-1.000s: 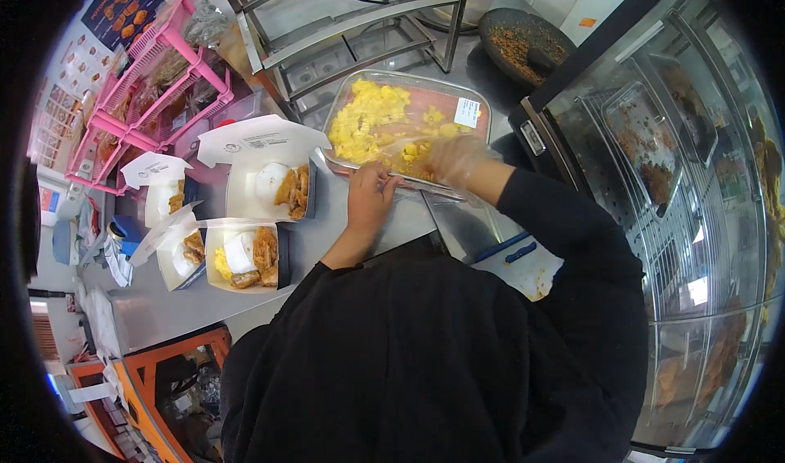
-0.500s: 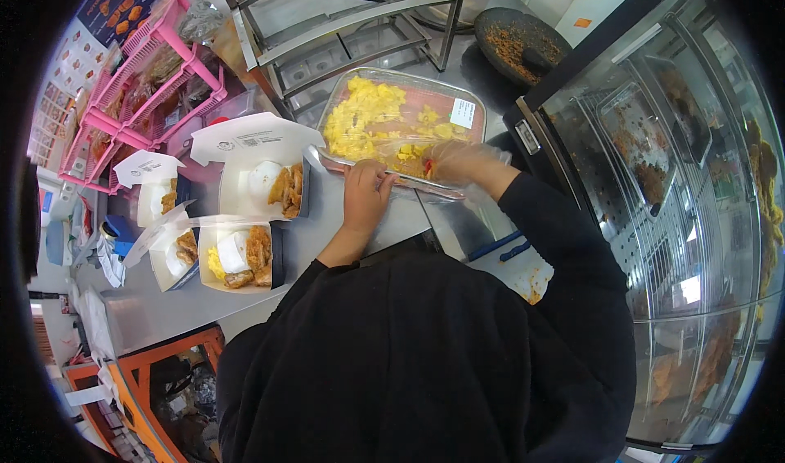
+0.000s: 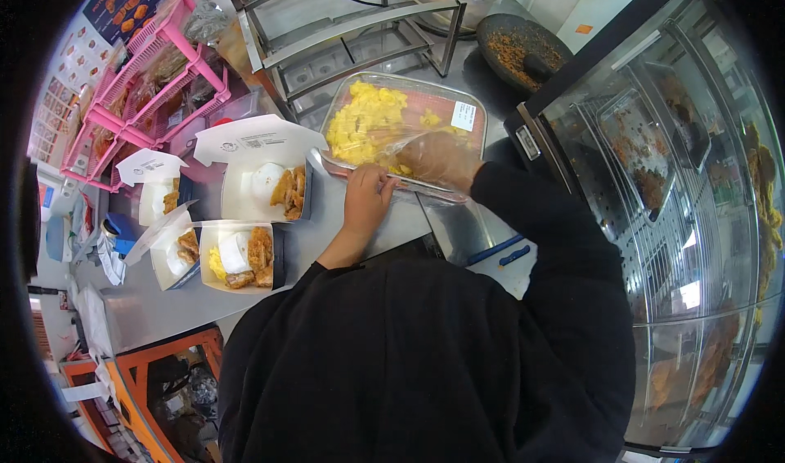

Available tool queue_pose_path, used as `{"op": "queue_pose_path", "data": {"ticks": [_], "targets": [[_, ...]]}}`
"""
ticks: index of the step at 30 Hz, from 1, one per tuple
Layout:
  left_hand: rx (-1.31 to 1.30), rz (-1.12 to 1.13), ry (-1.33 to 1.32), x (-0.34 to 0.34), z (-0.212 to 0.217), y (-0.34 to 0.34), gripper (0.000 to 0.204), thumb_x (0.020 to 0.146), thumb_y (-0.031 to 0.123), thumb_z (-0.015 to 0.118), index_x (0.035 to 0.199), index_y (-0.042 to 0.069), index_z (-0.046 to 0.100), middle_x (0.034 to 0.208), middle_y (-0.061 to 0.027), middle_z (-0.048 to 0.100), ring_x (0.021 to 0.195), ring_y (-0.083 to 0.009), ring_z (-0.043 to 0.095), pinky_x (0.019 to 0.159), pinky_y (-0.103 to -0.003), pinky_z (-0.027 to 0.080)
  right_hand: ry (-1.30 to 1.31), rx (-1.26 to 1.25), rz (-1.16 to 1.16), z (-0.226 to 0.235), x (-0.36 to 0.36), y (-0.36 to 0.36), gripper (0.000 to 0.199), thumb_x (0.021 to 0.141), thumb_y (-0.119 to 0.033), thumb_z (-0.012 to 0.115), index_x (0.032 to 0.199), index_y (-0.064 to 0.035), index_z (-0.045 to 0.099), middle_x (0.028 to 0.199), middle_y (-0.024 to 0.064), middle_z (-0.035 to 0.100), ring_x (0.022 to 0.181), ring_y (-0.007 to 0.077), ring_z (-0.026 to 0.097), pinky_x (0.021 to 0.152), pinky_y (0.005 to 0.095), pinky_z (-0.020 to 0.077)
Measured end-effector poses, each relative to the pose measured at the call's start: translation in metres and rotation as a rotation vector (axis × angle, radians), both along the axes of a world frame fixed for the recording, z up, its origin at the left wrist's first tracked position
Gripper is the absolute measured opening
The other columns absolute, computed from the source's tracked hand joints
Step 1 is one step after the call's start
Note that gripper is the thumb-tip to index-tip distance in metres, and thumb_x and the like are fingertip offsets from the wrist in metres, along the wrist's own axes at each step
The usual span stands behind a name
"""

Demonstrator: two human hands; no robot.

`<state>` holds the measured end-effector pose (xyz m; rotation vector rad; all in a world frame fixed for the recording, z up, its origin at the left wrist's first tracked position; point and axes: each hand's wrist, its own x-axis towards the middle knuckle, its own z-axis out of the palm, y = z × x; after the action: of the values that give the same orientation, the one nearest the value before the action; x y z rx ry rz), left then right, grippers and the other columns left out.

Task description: Assemble meal boxes by adding rice balls, slicing fried chicken, and portioning scrambled eggs.

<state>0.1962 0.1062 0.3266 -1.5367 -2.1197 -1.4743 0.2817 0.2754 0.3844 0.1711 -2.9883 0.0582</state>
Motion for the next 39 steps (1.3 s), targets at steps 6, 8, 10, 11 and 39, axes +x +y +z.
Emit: {"op": "queue_pose_path", "data": {"ticks": [6,8,10,11,39], "targets": [[0.052,-0.006,0.007,0.003,-0.002,0.003,0.021,0.072,0.016,0.069,0.079,0.007,0.052,0.080,-0.0087,0.055,0.081,-0.0297,0.053,0.083,-0.047,0.036,-0.486,0.065,-0.209,-0.009,0.034,0.018,0.026,0.085,-0.029,0.047,0.096,-0.0107,0.062,0.091,0.0120,0.065,0.079,0.0285,0.065,0.067,0.0405,0.0499],[0.045,0.031,0.052,0.002,-0.003,0.001,0.021,0.072,0.016,0.069,0.078,0.007,0.051,0.079,-0.0086,0.055,0.081,-0.0297,0.053,0.081,-0.047,0.037,-0.638,0.002,-0.325,0.028,0.018,-0.007,0.028,0.085,-0.031,0.047,0.101,-0.0114,0.061,0.095,0.0138,0.064,0.085,0.0289,0.064,0.070,0.0401,0.0495],[0.046,0.005,0.043,0.000,-0.001,0.002,0.022,0.072,0.015,0.069,0.078,0.007,0.050,0.078,-0.0086,0.054,0.080,-0.0297,0.053,0.080,-0.046,0.037,-0.780,-0.064,-0.464,0.044,0.014,-0.018,0.031,0.085,-0.032,0.048,0.105,-0.0120,0.060,0.099,0.0155,0.064,0.090,0.0294,0.063,0.074,0.0397,0.0490],[0.044,-0.021,0.034,0.000,0.001,0.002,0.022,0.071,0.015,0.069,0.078,0.007,0.050,0.078,-0.0085,0.054,0.080,-0.0296,0.053,0.080,-0.046,0.037,-0.736,-0.150,-0.489,0.032,0.018,-0.011,0.034,0.084,-0.034,0.049,0.108,-0.0129,0.060,0.101,0.0168,0.063,0.094,0.0296,0.062,0.077,0.0392,0.0480],[-1.054,0.215,-0.272,-0.075,0.142,-0.211,0.058,0.067,0.046,0.071,0.108,0.006,0.060,0.111,-0.0132,0.059,0.109,-0.0277,0.051,0.091,-0.042,0.038,0.027,-1.916,-0.584,0.090,-0.004,-0.083,0.030,0.087,-0.029,0.059,0.106,-0.0061,0.058,0.072,0.0046,0.061,0.040,0.0052,0.045,0.034,0.0172,0.0337]]}}
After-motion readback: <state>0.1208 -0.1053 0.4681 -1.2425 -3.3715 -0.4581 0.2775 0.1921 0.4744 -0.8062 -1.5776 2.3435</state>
